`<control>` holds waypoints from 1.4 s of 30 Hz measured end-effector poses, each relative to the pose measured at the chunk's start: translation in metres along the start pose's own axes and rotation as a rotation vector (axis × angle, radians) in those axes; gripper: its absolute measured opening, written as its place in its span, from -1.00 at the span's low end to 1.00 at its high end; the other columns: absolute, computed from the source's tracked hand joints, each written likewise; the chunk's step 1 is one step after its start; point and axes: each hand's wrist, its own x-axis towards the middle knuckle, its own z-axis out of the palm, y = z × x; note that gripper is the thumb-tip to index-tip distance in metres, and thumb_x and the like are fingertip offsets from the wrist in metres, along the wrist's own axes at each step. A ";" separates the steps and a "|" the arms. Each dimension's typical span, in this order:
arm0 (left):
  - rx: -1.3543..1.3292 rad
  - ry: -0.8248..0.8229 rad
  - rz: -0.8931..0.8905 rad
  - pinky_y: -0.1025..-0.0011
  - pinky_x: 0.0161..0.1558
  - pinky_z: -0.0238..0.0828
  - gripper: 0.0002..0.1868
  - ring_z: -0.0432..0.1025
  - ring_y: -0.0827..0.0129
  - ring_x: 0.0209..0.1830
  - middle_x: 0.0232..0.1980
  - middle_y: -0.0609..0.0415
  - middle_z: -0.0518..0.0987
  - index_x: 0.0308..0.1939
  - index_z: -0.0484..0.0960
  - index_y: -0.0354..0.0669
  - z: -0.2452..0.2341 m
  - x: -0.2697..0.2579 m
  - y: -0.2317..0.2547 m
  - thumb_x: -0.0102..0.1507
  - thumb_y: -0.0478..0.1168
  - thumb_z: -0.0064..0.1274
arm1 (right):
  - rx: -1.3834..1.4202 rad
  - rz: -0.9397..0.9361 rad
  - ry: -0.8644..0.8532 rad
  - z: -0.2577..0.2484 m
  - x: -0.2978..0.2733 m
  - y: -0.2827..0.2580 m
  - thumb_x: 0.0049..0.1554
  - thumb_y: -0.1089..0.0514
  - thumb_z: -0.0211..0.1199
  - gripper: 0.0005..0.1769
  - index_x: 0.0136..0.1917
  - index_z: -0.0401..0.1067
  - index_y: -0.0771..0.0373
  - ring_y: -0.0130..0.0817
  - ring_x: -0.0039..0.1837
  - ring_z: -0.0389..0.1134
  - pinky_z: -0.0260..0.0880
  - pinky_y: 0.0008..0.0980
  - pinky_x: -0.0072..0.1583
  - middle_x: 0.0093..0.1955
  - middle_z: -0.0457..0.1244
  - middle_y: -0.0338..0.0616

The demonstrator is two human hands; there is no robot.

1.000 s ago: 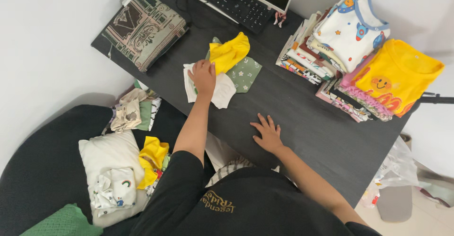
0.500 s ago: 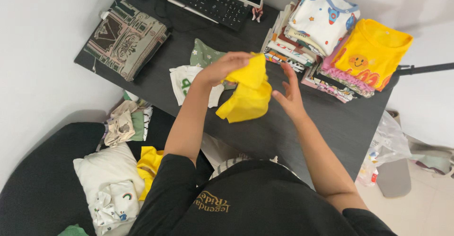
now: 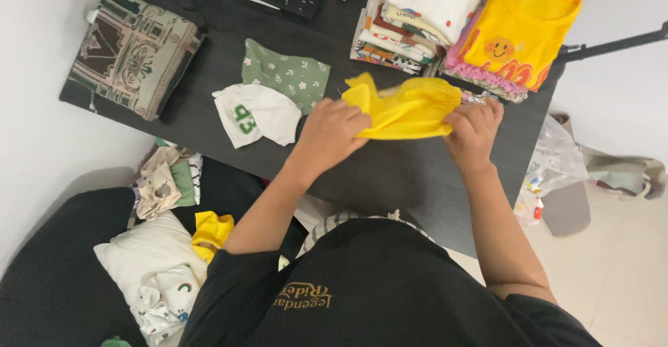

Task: The person folds several items of children's clothing including shorts and t-shirts by hand on a desk, placing each folded item into a stack.

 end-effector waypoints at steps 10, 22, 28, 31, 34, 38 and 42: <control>-0.347 -0.222 -0.212 0.24 -0.03 0.43 -0.74 0.49 0.19 -0.10 -0.19 0.12 0.61 -0.13 0.68 -0.11 0.209 -0.150 -0.031 0.10 -0.37 0.17 | 0.047 0.243 -0.397 0.025 -0.160 -0.030 -0.13 0.25 0.41 -0.66 -0.05 0.46 0.13 -0.09 0.27 0.29 0.19 -0.03 0.30 0.16 0.31 -0.21; -0.453 -0.113 -0.331 0.15 0.01 0.30 -0.77 0.50 0.09 -0.08 -0.16 0.01 0.65 -0.21 0.66 -0.15 0.201 -0.130 -0.034 0.30 -0.06 0.13 | 0.077 0.406 -0.524 0.049 -0.187 -0.045 -0.11 0.19 0.39 -0.57 0.08 0.46 0.12 0.06 0.44 0.15 0.15 0.03 0.34 0.34 0.20 -0.10; -0.478 -0.155 -0.582 0.24 -0.22 0.48 -0.64 0.59 0.15 -0.37 -0.43 0.06 0.63 -0.22 0.60 -0.14 0.187 -0.138 -0.052 0.34 0.09 0.07 | 0.128 0.293 -0.533 0.092 -0.159 -0.049 -0.08 0.19 0.40 -0.56 0.11 0.49 0.10 0.05 0.44 0.16 0.15 0.04 0.35 0.33 0.21 -0.09; -0.353 0.025 -0.781 0.18 -0.35 0.43 -0.67 0.57 0.09 -0.38 -0.43 -0.01 0.65 -0.19 0.56 -0.19 0.181 -0.161 -0.057 0.32 0.01 0.17 | 0.226 0.234 -0.549 0.118 -0.145 -0.059 -0.07 0.21 0.38 -0.56 0.12 0.50 0.09 0.03 0.41 0.19 0.20 0.01 0.36 0.31 0.23 -0.12; -0.566 0.484 -0.930 0.22 -0.32 0.52 -0.70 0.60 0.14 -0.40 -0.29 -0.11 0.59 -0.07 0.46 -0.24 0.173 -0.188 -0.070 0.31 -0.14 0.20 | 0.325 0.221 -0.587 0.138 -0.121 -0.085 0.05 0.20 0.35 -0.61 0.17 0.47 0.11 0.00 0.35 0.22 0.26 -0.02 0.36 0.29 0.25 -0.15; -0.709 0.731 -1.122 0.23 -0.20 0.59 -0.73 0.57 0.15 -0.13 -0.01 -0.05 0.59 0.02 0.48 -0.16 0.156 -0.230 -0.087 0.26 -0.28 0.12 | 0.310 0.004 -0.622 0.156 -0.064 -0.142 -0.13 0.20 0.35 -0.43 0.20 0.49 0.21 0.06 0.22 0.22 0.21 0.04 0.20 0.22 0.25 -0.04; -0.235 0.611 -0.958 0.11 0.20 0.33 -0.70 0.37 -0.05 0.18 0.10 -0.09 0.47 -0.05 0.61 -0.10 0.153 -0.279 -0.085 0.14 -0.40 0.14 | 0.438 -0.258 -0.708 0.175 -0.033 -0.204 -0.17 0.17 0.35 -0.44 0.16 0.50 0.20 0.07 0.19 0.21 0.19 0.03 0.20 0.20 0.25 -0.02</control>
